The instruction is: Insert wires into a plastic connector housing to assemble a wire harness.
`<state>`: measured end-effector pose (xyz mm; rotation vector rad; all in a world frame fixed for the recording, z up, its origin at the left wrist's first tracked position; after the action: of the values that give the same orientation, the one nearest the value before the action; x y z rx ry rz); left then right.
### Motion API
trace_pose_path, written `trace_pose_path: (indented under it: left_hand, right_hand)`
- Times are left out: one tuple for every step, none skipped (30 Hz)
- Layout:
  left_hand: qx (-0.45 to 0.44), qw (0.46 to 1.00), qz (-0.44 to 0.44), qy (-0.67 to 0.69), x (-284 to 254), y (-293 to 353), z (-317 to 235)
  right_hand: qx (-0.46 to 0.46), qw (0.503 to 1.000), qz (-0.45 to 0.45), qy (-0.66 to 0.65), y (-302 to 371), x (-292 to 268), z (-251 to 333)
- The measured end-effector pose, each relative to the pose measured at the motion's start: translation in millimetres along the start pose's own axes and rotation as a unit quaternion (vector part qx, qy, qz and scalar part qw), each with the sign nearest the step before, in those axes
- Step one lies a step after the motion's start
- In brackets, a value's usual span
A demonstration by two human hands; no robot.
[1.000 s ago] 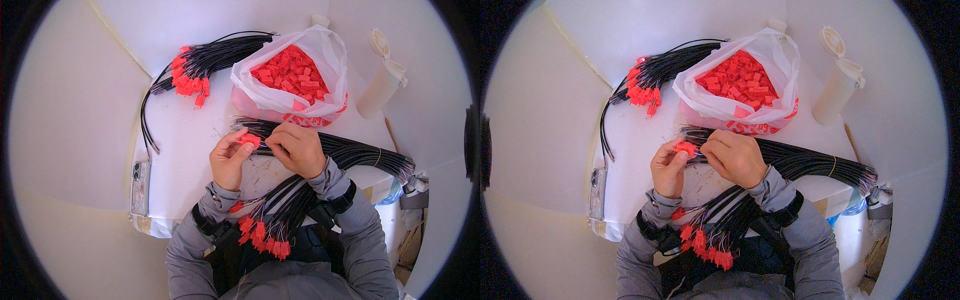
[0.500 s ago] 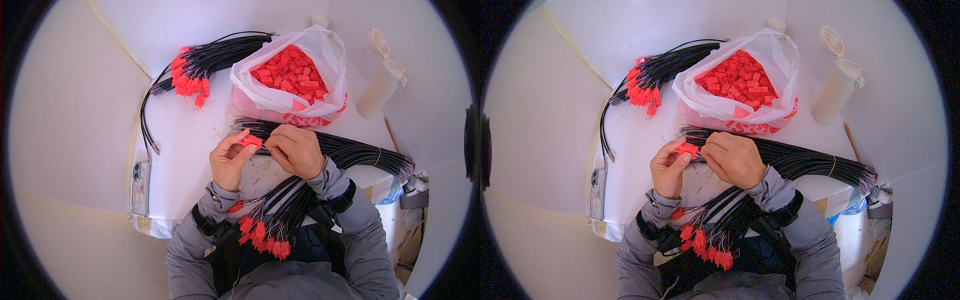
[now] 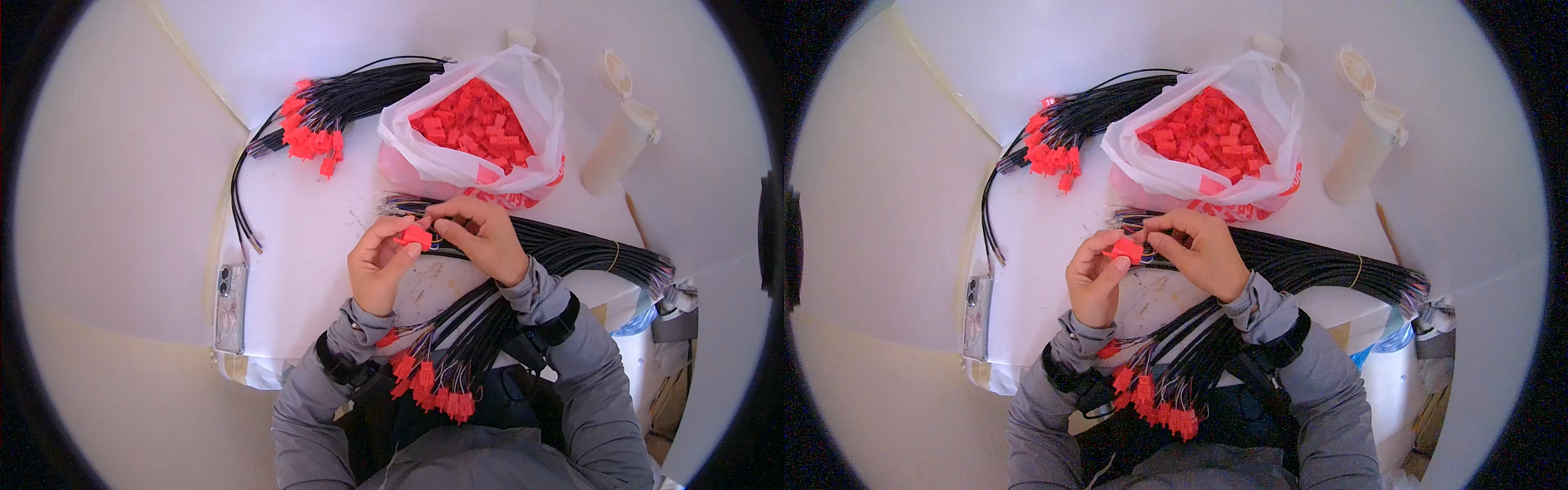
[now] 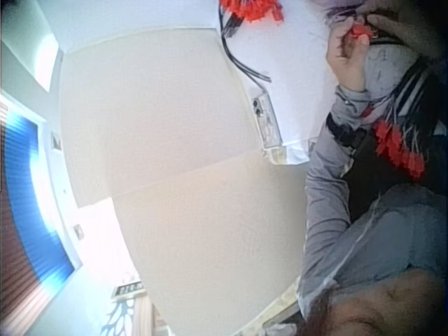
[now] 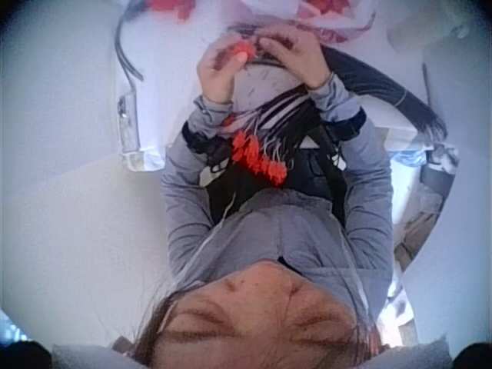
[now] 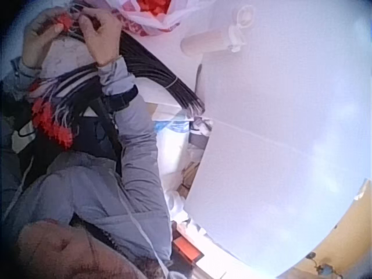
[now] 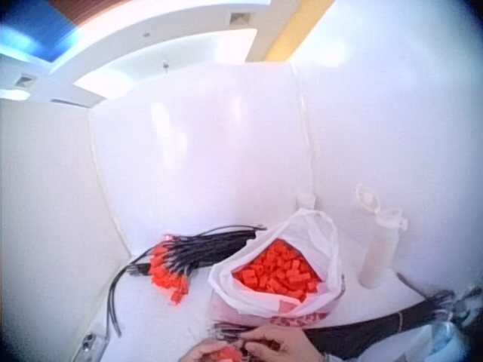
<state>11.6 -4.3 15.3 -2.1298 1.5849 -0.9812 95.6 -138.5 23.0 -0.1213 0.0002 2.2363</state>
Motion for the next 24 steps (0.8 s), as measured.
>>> trace_pose_path:
  left_hand:
    - [-0.003,1.000,0.011,0.012,0,0,1]
    - [-0.007,0.999,0.021,0.023,-1,0,3]
    - [-0.010,0.999,0.030,0.033,-2,1,5]
    - [0.000,0.998,0.047,0.035,-2,0,4]
    - [0.011,0.997,0.063,0.037,-2,0,4]
    - [0.021,0.996,0.081,0.040,-1,-1,4]
    - [0.031,0.996,0.079,0.019,-2,0,3]
    - [0.042,0.996,0.077,-0.001,-3,0,2]
    - [0.052,0.996,0.075,-0.021,-4,1,1]
    - [0.045,0.998,0.047,-0.017,-5,1,2]
    - [0.037,0.999,0.019,-0.012,-5,1,2]
    - [0.030,0.999,-0.010,-0.008,-6,1,3]
    - [0.005,0.999,-0.037,0.021,-7,1,5]
    - [-0.019,0.997,-0.063,0.049,-8,1,6]
    - [-0.044,0.992,-0.089,0.078,-9,1,8]
    - [-0.052,0.991,-0.093,0.087,-9,1,8]
    - [-0.059,0.989,-0.097,0.095,-9,1,8]
    - [-0.067,0.987,-0.101,0.103,-9,0,8]
    - [-0.070,0.986,-0.105,0.105,-9,0,8]
    - [-0.074,0.986,-0.109,0.106,-10,1,9]
    - [-0.078,0.985,-0.113,0.109,-10,1,9]
    - [-0.080,0.984,-0.112,0.111,-10,1,10]
    - [-0.081,0.984,-0.111,0.113,-11,1,11]
    - [-0.083,0.984,-0.110,0.115,-12,1,12]
  right_hand:
    - [0.030,0.998,0.034,-0.033,-2,2,-5]
    - [0.063,0.994,0.063,-0.068,-4,3,-12]
    - [0.068,0.991,0.082,-0.082,-3,5,-8]
    - [0.073,0.988,0.100,-0.096,-1,7,-1]
    - [0.078,0.984,0.119,-0.111,0,8,3]
    - [0.093,0.985,0.117,-0.085,-1,7,3]
    - [0.107,0.986,0.115,-0.059,-1,4,1]
    - [0.122,0.986,0.112,-0.034,-2,3,0]
    - [0.121,0.987,0.085,-0.065,-3,2,-2]
    - [0.120,0.986,0.058,-0.097,-4,1,-5]
    - [0.118,0.984,0.031,-0.128,-5,-1,-7]
    - [0.098,0.984,0.012,-0.146,-5,-1,-7]
    - [0.093,0.983,0.007,-0.155,-5,-2,-5]
    - [0.088,0.983,0.002,-0.164,-4,-2,-3]
    - [0.084,0.981,-0.004,-0.172,-3,-3,-2]
    - [0.087,0.981,-0.005,-0.172,-3,-3,-1]
    - [0.090,0.981,-0.005,-0.172,-2,-3,-1]
    - [0.093,0.981,-0.005,-0.173,-2,-2,-1]
    - [0.092,0.980,-0.009,-0.174,-2,-2,0]
    - [0.092,0.980,-0.013,-0.175,-2,-2,1]
    - [0.092,0.980,-0.018,-0.176,-1,-2,1]
    - [0.086,0.981,-0.021,-0.173,-1,-2,1]
    - [0.080,0.982,-0.023,-0.170,-2,-2,0]
    - [0.074,0.983,-0.025,-0.167,-2,-2,-1]
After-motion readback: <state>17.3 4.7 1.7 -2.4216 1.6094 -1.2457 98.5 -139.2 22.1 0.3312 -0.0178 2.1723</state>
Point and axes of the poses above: each hand's wrist, its own y-axis away from the middle knuckle, its own x-axis out of the palm, z = x × y, the point moved 2 cm from there along -y, towards the middle knuckle, and after that the axes turned 14 degrees about x, right-handed, at the moved point
